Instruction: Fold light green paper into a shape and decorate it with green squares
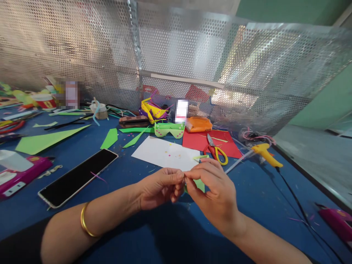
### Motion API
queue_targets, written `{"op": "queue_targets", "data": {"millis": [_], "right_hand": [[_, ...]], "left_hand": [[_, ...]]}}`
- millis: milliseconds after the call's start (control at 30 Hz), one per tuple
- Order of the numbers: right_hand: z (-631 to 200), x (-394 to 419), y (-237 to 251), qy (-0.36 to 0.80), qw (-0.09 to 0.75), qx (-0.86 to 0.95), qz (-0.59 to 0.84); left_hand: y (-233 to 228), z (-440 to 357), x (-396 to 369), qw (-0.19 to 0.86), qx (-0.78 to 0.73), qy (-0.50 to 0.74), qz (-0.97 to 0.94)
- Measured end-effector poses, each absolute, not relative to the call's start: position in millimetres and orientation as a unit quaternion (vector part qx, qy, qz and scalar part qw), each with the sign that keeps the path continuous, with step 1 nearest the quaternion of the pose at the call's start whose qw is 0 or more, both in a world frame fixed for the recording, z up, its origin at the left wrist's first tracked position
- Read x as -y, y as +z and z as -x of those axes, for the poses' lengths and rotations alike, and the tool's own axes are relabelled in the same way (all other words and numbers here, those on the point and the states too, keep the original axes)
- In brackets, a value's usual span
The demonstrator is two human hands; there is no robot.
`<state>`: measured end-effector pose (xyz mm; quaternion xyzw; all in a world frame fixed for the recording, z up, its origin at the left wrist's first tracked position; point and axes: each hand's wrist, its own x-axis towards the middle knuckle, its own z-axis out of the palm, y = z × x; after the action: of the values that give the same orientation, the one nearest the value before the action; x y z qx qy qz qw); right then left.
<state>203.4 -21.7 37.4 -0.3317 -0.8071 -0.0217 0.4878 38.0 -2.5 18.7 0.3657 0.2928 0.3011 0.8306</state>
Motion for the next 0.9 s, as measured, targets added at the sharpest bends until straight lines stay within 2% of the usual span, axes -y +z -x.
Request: {"op": "queue_targets", "data": {"millis": [267,333,400,467,533,600,667,733,900], "right_hand": [[-207.6,12.1,37.1,-0.036,0.494,0.793,0.354],[-219.5,-0.1,35.2,-0.071,0.470,0.790,0.388],[-234.9,-13.4,31.4,-0.110,0.408,0.805,0.417],[-250.0,-24.0,26.6,-0.119,0.340,0.823,0.440],[-261.2,-29.5,22.0,-0.082,0.284,0.853,0.431],[-267.2,-30.5,18.7,-0.034,0.234,0.888,0.395],[-268.6,-29.3,17.0,-0.001,0.197,0.911,0.362],[-267.4,-27.9,16.6,0.024,0.179,0.922,0.342],[-264.8,-27.3,17.8,0.066,0.186,0.928,0.317]], "left_hand": [[20.2,-40.1,6.6,0.823,-0.282,0.291,-0.398],[24.0,-39.9,7.8,0.805,-0.285,0.282,-0.437],[28.8,-37.5,4.7,0.758,-0.318,0.297,-0.485],[35.5,-30.1,-5.8,0.672,-0.390,0.331,-0.535],[44.6,-15.1,-25.2,0.532,-0.480,0.362,-0.596],[55.3,7.9,-52.2,0.327,-0.571,0.345,-0.670],[65.2,35.8,-83.3,0.079,-0.645,0.242,-0.720],[70.9,63.2,-113.6,0.023,-0.679,0.198,-0.706],[59.1,104.5,-166.3,0.018,-0.689,0.121,-0.714]]}}
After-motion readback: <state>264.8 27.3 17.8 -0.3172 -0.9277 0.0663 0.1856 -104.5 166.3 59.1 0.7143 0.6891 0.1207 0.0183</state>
